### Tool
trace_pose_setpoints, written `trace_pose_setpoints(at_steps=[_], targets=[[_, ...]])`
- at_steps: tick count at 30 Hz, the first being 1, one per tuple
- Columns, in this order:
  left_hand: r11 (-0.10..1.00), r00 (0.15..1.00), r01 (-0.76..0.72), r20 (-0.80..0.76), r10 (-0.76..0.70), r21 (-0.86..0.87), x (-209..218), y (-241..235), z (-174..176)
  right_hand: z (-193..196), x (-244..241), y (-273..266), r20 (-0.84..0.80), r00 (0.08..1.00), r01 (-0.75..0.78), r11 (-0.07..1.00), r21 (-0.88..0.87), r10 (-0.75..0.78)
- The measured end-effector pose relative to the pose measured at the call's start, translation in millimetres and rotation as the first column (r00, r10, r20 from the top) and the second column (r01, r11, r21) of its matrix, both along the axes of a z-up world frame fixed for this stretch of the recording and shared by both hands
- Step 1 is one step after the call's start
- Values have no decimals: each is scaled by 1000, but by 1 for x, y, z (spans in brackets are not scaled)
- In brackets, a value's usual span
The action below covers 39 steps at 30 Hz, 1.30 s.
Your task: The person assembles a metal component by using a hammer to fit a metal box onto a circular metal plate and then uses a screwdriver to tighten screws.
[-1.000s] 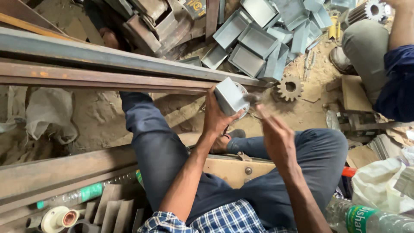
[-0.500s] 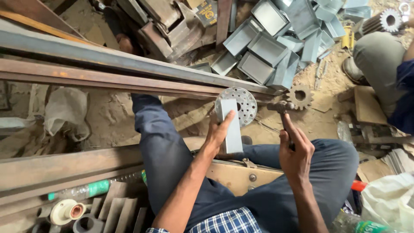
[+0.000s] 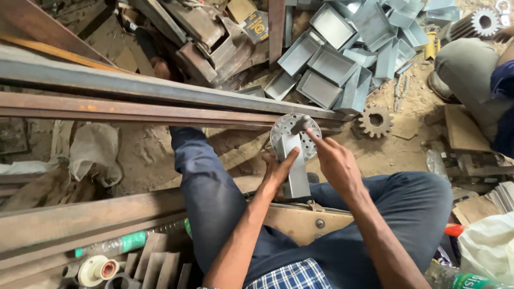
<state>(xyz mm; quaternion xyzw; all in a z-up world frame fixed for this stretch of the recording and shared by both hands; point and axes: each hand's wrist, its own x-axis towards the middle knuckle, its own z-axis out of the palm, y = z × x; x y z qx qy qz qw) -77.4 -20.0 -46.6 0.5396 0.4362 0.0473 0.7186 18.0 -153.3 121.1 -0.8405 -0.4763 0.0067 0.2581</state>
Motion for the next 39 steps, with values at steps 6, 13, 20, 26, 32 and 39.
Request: trace_pose_setpoints(at_steps=[6,13,20,26,32,39], targets=[[992,994,79,83,-72,-95,-9,9,9,-23,-8,-28,-266,937,267,954,136,-225],[978,991,77,125,-53,-193,-5,11,23,-49,-14,-50,-448,841,413,894,173,-302],[974,972,-222,88,218,49,29,-16,10,-87,-6,-64,-700,605,621,775,118,-379],[809,902,-430,-147,406,-401,75,-28,-15,-119,16,-76,-872,414,771,610,182,-263],[737,832,-553,-311,460,-389,81,-30,21,-151,33,-90,-972,-85,924,382,6,221],[374,913,-357,235,333,856,51,-33,35,-165,37,-97,-975,-163,927,361,-99,152]])
